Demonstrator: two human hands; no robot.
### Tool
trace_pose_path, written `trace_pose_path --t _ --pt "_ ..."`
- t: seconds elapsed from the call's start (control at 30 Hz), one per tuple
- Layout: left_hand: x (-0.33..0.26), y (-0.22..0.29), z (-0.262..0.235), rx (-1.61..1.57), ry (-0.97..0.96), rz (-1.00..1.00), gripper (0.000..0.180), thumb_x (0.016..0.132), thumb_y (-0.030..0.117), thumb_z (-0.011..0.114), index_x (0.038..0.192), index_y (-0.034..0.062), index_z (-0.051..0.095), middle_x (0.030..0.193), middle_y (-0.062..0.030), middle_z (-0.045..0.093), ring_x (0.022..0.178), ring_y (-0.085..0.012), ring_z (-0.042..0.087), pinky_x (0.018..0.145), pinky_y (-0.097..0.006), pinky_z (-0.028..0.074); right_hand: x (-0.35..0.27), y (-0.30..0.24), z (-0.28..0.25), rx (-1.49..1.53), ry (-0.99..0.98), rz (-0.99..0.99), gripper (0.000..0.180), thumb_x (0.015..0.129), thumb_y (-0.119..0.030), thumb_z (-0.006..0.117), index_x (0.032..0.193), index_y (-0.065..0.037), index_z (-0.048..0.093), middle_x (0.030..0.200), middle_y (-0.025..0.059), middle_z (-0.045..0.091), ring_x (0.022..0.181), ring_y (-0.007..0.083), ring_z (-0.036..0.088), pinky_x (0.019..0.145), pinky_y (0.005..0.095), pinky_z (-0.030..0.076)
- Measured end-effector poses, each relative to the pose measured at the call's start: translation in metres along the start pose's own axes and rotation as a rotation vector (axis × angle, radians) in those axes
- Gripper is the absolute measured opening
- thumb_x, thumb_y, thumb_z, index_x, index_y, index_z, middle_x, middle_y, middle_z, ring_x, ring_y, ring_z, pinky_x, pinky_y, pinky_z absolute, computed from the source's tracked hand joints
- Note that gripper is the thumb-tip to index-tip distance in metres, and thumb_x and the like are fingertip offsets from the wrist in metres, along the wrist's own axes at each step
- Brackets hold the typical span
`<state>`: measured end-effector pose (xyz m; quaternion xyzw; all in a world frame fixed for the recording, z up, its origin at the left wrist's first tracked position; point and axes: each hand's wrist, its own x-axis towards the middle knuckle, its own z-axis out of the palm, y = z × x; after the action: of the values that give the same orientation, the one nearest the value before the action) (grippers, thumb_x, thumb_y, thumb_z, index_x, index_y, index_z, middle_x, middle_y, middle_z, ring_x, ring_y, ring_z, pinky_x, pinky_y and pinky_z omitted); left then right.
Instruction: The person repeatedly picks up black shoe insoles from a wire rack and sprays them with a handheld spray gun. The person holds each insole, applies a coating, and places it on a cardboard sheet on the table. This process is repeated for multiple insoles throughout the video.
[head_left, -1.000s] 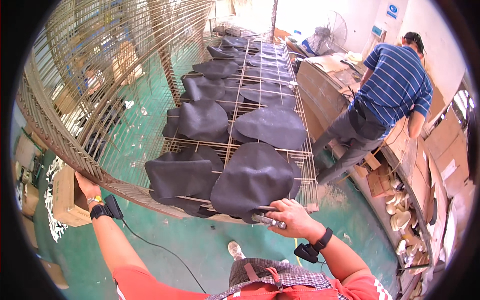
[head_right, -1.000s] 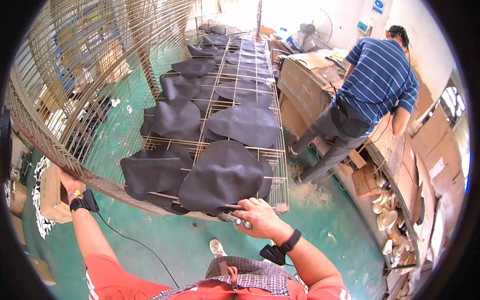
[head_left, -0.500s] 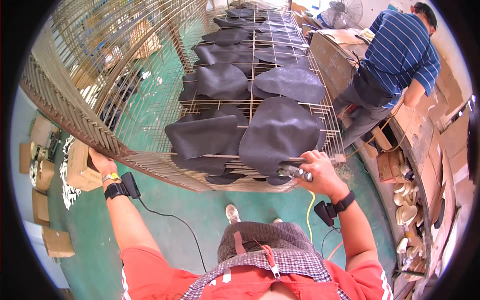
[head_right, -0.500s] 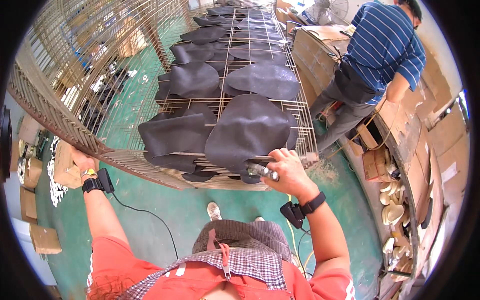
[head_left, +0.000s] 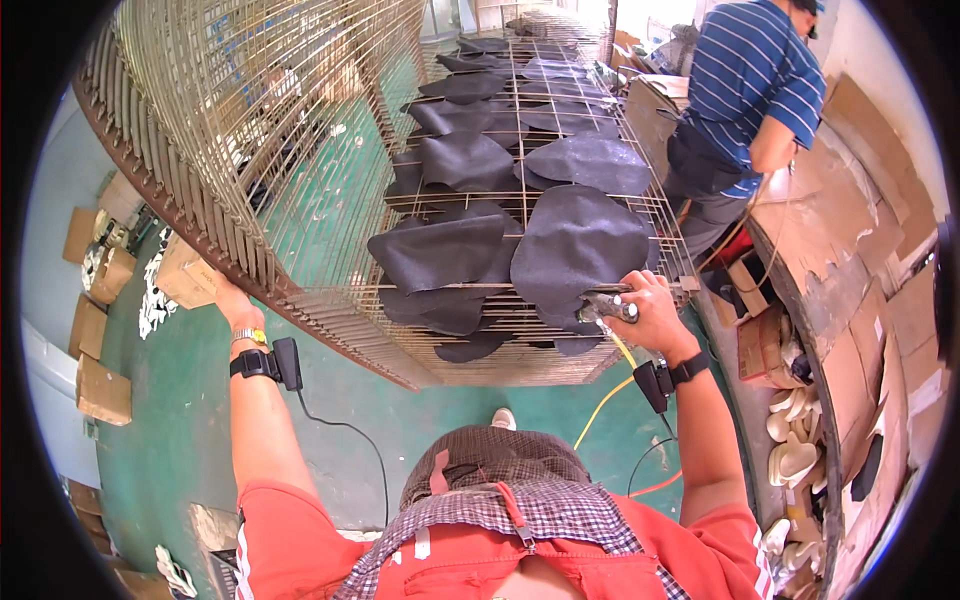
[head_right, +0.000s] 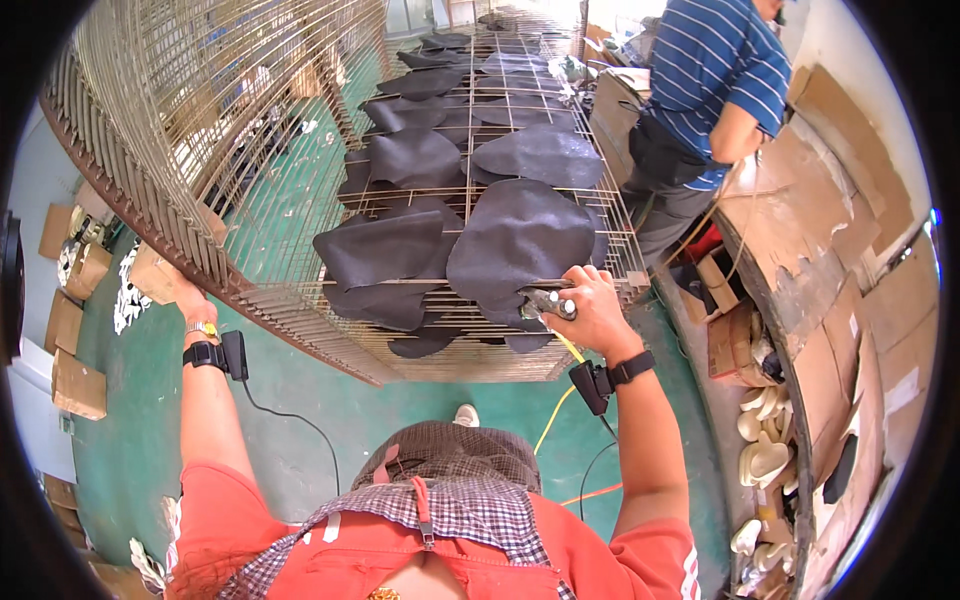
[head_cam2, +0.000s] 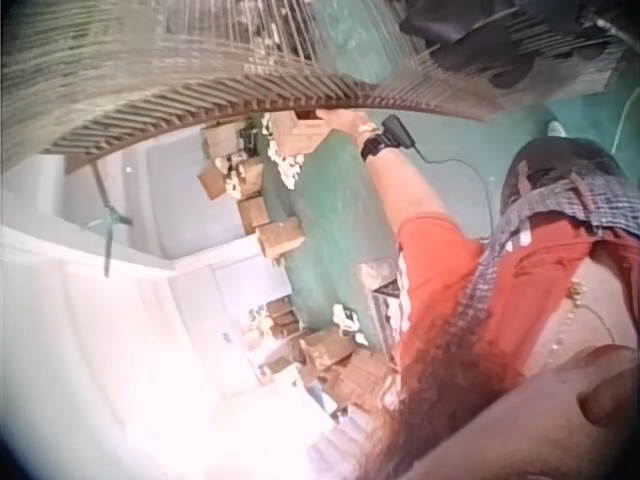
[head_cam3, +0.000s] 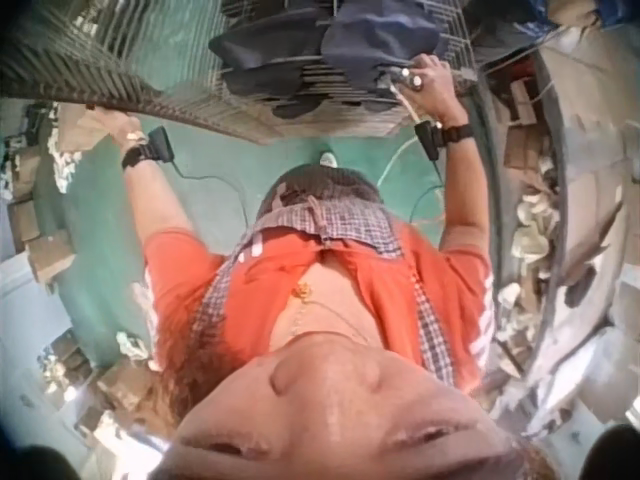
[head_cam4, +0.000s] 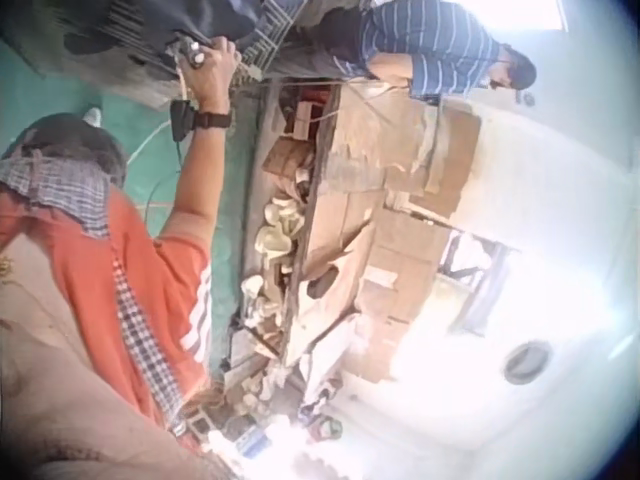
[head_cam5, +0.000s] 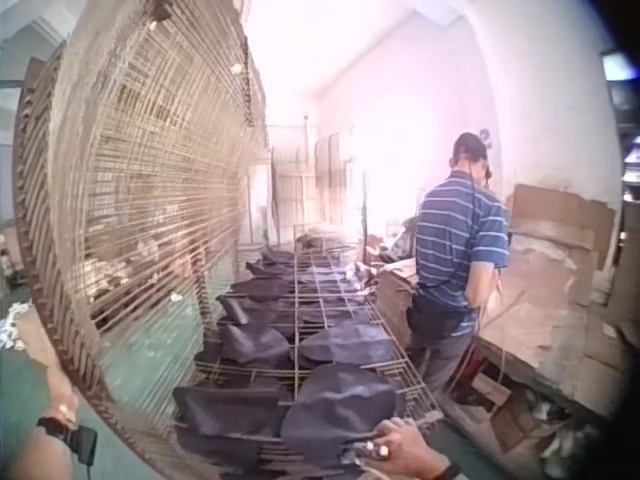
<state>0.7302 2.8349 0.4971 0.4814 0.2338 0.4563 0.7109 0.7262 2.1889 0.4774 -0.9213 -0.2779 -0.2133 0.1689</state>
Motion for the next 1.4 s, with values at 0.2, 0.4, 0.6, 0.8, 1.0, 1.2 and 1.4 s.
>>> trace_pose_path --t 0.2,0.4,0.6,0.8,1.0,1.2,1.4 --pt "0.006 0.004 -0.068 -0.109 -0.152 0.083 0.049 0.095 0.038 0.044 0.118 -0.0028 0.058 0.113 -0.0075 0.062 0.098 -0.0195 0.059 0.085 -0.034 0.047 -0.047 -0.076 0.012 -0.068 0.11 -0.037 0.027 0.062 -0.032 0.078 0.071 -0.007 0.071 0.091 0.0057 0.058 0.089 0.0252 0.051 0.078 0.0368 0.036" --pt "0.022 -0.005 -0.112 -0.136 -0.083 0.093 0.049 0.096 0.039 0.042 0.115 -0.0036 0.058 0.113 -0.0069 0.062 0.1 -0.0209 0.058 0.088 -0.035 0.046 -0.084 -0.13 0.018 -0.077 0.124 -0.026 0.025 0.062 -0.03 0.077 0.069 -0.007 0.071 0.093 0.0068 0.057 0.089 0.0258 0.049 0.079 0.0367 0.035" --pt "0.023 0.002 -0.154 -0.149 -0.076 0.099 0.053 0.098 0.039 0.037 0.127 -0.0029 0.051 0.127 -0.0088 0.056 0.108 -0.024 0.055 0.095 -0.036 0.043 -0.125 -0.173 0.0 -0.099 0.153 -0.076 0.024 0.061 -0.029 0.077 0.068 -0.007 0.07 0.093 0.0081 0.055 0.089 0.026 0.049 0.079 0.0387 0.035" --pt "-0.001 0.017 -0.253 -0.149 -0.06 0.026 0.056 0.099 0.04 0.035 0.133 -0.0031 0.045 0.135 -0.0107 0.05 0.118 -0.0266 0.05 0.102 -0.037 0.039 -0.193 -0.268 0.01 -0.093 0.188 -0.012 0.023 0.059 -0.027 0.076 0.066 -0.007 0.068 0.091 0.0078 0.055 0.089 0.0262 0.049 0.079 0.0386 0.036" --pt "-0.017 0.052 -0.254 -0.1 -0.039 0.015 0.057 0.097 0.04 0.037 0.13 -0.0058 0.047 0.13 -0.0138 0.053 0.112 -0.0289 0.055 0.094 -0.041 0.046 -0.22 -0.297 0.008 -0.067 0.22 0.048 0.023 0.06 -0.026 0.075 0.065 -0.005 0.067 0.087 0.0079 0.054 0.088 0.0264 0.049 0.081 0.0378 0.037" --pt "-0.033 0.07 -0.26 0.086 -0.097 -0.035 0.057 0.097 0.044 0.035 0.136 0.0021 0.044 0.14 -0.0058 0.046 0.123 -0.0267 0.046 0.101 -0.042 0.035 -0.236 -0.31 0.005 -0.039 0.15 0.079 0.021 0.06 -0.024 0.076 0.067 -0.005 0.069 0.089 0.0064 0.055 0.088 0.0244 0.049 0.079 0.0356 0.036" --pt "-0.027 0.074 -0.251 0.054 -0.126 -0.061 0.051 0.099 0.036 0.03 0.135 0.0028 0.044 0.137 -0.0106 0.047 0.118 -0.0288 0.051 0.097 -0.046 0.045 -0.242 -0.325 0.003 0.03 0.091 0.151 0.022 0.061 -0.023 0.076 0.068 -0.004 0.069 0.096 0.0052 0.058 0.092 0.0225 0.049 0.081 0.0354 0.036"
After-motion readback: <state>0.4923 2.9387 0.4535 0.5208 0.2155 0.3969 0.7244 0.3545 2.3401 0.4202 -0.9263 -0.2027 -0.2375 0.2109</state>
